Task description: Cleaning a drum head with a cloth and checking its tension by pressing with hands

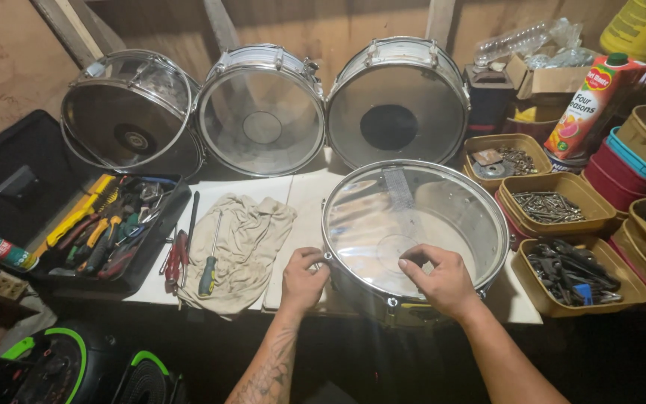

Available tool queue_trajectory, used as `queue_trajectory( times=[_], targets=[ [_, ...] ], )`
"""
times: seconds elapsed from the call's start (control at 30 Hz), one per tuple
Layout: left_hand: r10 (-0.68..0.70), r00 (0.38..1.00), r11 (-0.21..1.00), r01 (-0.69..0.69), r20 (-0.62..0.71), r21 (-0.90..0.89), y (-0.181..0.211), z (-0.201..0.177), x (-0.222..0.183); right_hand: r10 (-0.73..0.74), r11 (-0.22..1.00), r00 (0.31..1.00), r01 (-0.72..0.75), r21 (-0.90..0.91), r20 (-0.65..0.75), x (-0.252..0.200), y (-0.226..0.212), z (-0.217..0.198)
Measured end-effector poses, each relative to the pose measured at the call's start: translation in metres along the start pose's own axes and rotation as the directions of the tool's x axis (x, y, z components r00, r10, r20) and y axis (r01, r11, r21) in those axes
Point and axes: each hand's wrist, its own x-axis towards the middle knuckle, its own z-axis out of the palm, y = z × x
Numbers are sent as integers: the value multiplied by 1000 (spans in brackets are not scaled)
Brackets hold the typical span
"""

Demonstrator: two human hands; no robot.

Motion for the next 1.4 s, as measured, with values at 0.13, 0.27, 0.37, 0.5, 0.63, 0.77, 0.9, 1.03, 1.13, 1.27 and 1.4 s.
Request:
queue_trajectory(
  times=[0.13, 0.27, 0.37, 0.5, 0.63, 0.77, 0.9, 1.03, 1.13, 1.27, 1.4],
  targets=[
    [-24, 1000, 998, 25, -17, 58, -4, -1, 5, -7, 1000, 1000, 7, -6, -12, 2, 9, 1],
    [19, 1000, 996, -19, -6, 91, -6, -1, 8, -28, 999, 1000, 28, -16, -7, 2, 8, 1],
    [32, 999, 996, -33, 18, 84, -12, -3, 9, -20, 999, 1000, 20, -40, -1, 7, 8, 9],
    [1, 1000, 1000, -1, 4, 27, -2, -3, 4, -47, 990, 990, 64, -125, 136, 20, -15, 36],
    [45, 999, 999, -44, 17, -6, -8, 4, 4, -144, 930, 939, 237, -282, 312, 45, -24, 72],
    [-3, 1000, 1000, 3, -6, -27, -8, 5, 6, -121, 828, 924, 296, -477, 363, 66, -24, 104],
    [31, 999, 999, -31, -36, -8, -21, 12, 11, -108, 698, 920, 340, -631, 377, 76, -9, 125],
    [163, 986, 982, -165, -27, -94, -30, 17, 7, -211, 556, 872, 479, -679, 442, 81, 20, 135],
    [160, 986, 987, -161, -55, -20, -17, 10, 3, -190, 609, 879, 455, -650, 437, 77, 2, 126],
    [121, 992, 989, -124, -35, -77, -24, 15, 6, -119, 627, 882, 422, -655, 455, 80, 7, 124],
    [144, 988, 983, -148, -50, -108, -13, 15, -1, -95, 705, 873, 399, -586, 479, 78, -16, 117]
  ],
)
